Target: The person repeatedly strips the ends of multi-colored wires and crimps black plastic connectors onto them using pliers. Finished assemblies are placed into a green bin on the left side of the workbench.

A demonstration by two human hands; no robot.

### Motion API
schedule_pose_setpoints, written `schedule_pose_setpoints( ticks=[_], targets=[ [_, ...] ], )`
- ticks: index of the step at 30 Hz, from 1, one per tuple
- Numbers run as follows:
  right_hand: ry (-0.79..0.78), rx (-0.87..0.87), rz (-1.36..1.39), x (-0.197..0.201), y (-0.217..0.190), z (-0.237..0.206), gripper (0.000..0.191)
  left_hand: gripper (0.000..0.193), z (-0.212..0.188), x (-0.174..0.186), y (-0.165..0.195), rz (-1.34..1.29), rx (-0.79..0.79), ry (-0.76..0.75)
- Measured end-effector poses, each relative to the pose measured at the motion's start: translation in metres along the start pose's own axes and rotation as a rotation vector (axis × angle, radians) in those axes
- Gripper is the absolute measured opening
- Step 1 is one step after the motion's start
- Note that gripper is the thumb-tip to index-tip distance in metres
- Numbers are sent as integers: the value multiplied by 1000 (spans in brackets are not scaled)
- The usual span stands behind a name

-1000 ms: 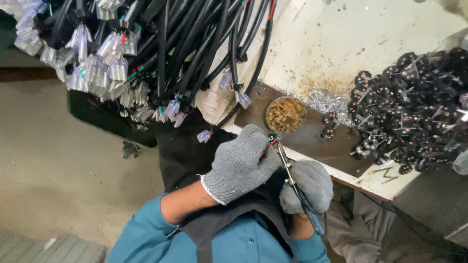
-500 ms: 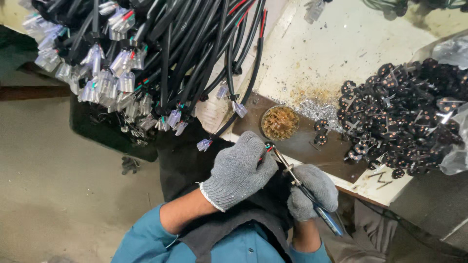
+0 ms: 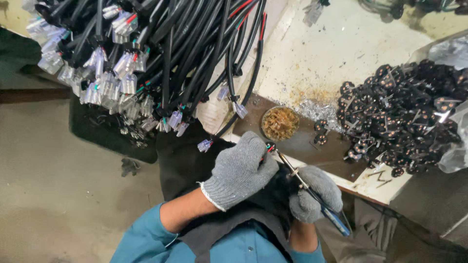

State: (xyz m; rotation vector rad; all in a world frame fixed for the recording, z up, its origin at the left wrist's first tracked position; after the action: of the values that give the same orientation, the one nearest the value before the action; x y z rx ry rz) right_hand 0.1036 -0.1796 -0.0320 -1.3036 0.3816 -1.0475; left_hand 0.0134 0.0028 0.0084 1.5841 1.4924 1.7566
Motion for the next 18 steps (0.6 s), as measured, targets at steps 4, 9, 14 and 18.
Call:
schedule_pose_setpoints(
  ticks=[4, 9, 14, 18],
  targets=[
    [-49, 25, -201, 1, 2, 0, 35, 27, 1, -1, 0, 15, 4, -5],
    [-109, -14, -296, 1, -3, 1, 35, 27, -2, -3, -1, 29, -26, 1],
    [-125, 23, -255, -2, -5, 4, 36, 27, -2, -4, -2, 72, -12, -10],
    [-132, -32, -224, -1, -5, 4, 35, 25, 0, -4, -1, 67, 35, -10]
  ],
)
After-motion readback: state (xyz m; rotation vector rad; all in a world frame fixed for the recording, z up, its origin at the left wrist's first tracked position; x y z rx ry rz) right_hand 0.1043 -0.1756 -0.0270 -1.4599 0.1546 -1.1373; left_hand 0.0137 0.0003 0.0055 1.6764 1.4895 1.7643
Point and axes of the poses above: each hand's wrist, its own z-axis towards the middle knuckle, its own x-axis out of the back of the hand, y = z × x, the point moved 1 cm from there along z, towards the middle knuckle, and after that the axes turned 10 degrees about -y, right-handed, at the moved point
